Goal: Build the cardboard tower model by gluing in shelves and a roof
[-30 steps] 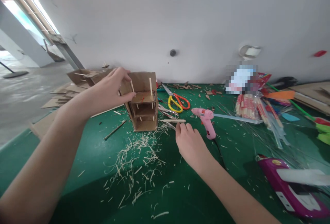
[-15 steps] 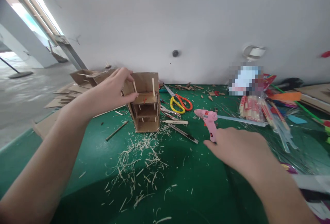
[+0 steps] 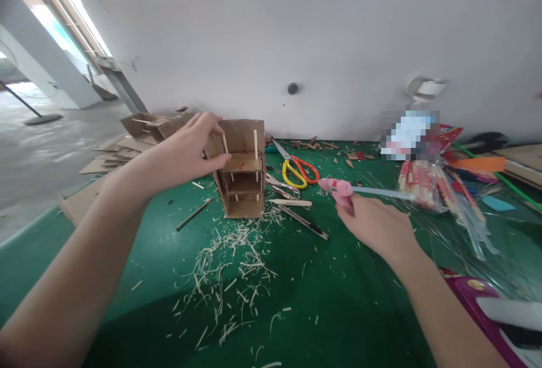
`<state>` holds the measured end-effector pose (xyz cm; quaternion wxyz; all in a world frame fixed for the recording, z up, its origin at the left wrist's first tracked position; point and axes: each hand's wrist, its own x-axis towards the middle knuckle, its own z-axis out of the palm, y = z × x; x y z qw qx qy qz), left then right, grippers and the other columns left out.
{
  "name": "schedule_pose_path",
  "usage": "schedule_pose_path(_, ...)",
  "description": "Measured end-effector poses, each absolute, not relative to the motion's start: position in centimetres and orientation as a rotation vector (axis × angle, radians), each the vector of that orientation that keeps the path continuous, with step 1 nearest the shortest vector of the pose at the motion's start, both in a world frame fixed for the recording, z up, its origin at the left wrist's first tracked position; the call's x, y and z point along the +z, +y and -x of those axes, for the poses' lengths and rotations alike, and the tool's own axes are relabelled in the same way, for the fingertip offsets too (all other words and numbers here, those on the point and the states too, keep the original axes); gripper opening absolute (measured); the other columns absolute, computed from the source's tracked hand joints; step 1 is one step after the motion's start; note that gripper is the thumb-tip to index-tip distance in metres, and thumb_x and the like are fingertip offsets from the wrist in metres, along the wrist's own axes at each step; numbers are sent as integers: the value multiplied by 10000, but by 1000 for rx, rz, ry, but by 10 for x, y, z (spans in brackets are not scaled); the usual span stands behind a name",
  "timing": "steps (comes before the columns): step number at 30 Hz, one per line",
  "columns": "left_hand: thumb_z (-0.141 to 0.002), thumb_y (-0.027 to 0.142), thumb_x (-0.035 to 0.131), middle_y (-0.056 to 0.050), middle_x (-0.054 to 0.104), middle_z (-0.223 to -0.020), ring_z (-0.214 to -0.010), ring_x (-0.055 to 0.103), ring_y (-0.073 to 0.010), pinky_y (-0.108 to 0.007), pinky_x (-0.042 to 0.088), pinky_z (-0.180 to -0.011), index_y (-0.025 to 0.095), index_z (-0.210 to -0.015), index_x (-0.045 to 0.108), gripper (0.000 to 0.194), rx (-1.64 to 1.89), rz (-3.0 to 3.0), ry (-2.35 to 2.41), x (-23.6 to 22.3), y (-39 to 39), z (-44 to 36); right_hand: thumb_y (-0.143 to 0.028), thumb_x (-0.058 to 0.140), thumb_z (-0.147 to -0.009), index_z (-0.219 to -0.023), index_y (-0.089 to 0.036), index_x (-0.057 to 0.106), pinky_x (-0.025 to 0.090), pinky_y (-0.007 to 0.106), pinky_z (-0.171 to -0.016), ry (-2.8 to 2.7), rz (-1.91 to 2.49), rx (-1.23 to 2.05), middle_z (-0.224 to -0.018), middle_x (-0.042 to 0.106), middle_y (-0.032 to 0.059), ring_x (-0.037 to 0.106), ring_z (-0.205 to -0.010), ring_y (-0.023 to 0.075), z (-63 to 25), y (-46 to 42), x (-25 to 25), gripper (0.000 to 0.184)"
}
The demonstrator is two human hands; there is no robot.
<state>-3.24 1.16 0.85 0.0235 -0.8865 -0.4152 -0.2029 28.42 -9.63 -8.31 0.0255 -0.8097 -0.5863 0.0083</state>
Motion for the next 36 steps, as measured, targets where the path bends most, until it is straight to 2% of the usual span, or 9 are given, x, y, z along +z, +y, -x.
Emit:
schedule_pose_path(4, -845, 349, 560, -83, 530, -1109, -912, 581, -217, -362, 459, -740, 205, -1027, 412, 275, -688, 2730, -1265, 7, 12, 32, -464, 410, -894, -732, -220, 550, 403, 327, -551, -1903, 2298, 40, -735, 634, 62, 594, -637, 223, -279, -100, -76, 325)
schedule_pose_path(8, -842, 341, 567, -85, 537, -1101, -906, 588, -223, -377, 464, -764, 213, -1024, 423, 266, -701, 2722, -1266, 6, 11, 32, -396, 502, -862, -831, -225, 571, 394, 268, -517, -2058, 1818, 506, -716, 620, 6, 547, -590, 156, -263, -104, -76, 187)
schedule_pose_path(11, -841, 339, 568, -89, 535, -1113, -911, 590, -227, -379, 467, -778, 215, -1029, 426, 266, -707, 2729, -1245, 6, 11, 32, -309, 506, -838, -911, -216, 594, 414, 266, -514, -2074, 1632, 598, -731, 629, 12, 548, -594, 152, -233, -103, -88, 148)
schedule_pose_path(13, -840, 323, 566, -93, 530, -1114, -915, 588, -227, -375, 471, -780, 208, -1029, 426, 261, -727, 2741, -1222, 6, 11, 33, -282, 479, -856, -1014, -217, 623, 446, 285, -552, -2111, 1558, 550, -831, 668, 46, 588, -666, 173, -208, -100, -99, 223)
schedule_pose_path(19, -833, 320, 569, -90, 521, -1096, -863, 575, -209, -393, 478, -793, 197, -1021, 437, 260, -746, 2743, -1226, 5, 11, 32, -314, 534, -833, -1072, -219, 643, 502, 304, -611, -2040, 1447, 692, -939, 696, 44, 627, -748, 189, -166, -84, -116, 279)
schedule_pose_path(25, -815, 300, 619, -108, 512, -1202, -1113, 527, -249, -403, 448, -934, 198, -990, 462, 257, -978, 2755, -1129, -1, 18, 27, -184, 495, -841, -1164, -221, 669, 518, 329, -673, -2122, 1379, 692, -862, 712, 40, 628, -759, 208, -175, -76, -113, 369)
schedule_pose_path(30, -823, 295, 609, -105, 553, -1203, -1118, 543, -244, -411, 440, -946, 200, -976, 462, 232, -1023, 2768, -1127, -2, 23, 29, -155, 474, -846, -1237, -228, 651, 537, 345, -738, -2216, 1330, 639, -892, 727, 52, 651, -832, 220, -185, -81, -106, 435)
schedule_pose_path(32, -829, 293, 598, -103, 563, -1193, -1102, 552, -243, -411, 442, -938, 199, -967, 464, 214, -1017, 2763, -1139, -2, 23, 30, -161, 475, -849, -1248, -251, 653, 541, 363, -767, -2221, 1308, 657, -954, 737, 52, 661, -887, 231, -190, -83, -102, 446)
schedule_pose_path(36, -828, 280, 592, -93, 570, -1163, -1067, 555, -225, -396, 440, -933, 201, -937, 472, 180, -1060, 2735, -1148, -3, 24, 29, -186, 469, -859, -1302, -296, 618, 509, 399, -902, -2097, 1127, 911, -1244, 667, 29, 604, -1133, 241, -202, -81, -99, 481)
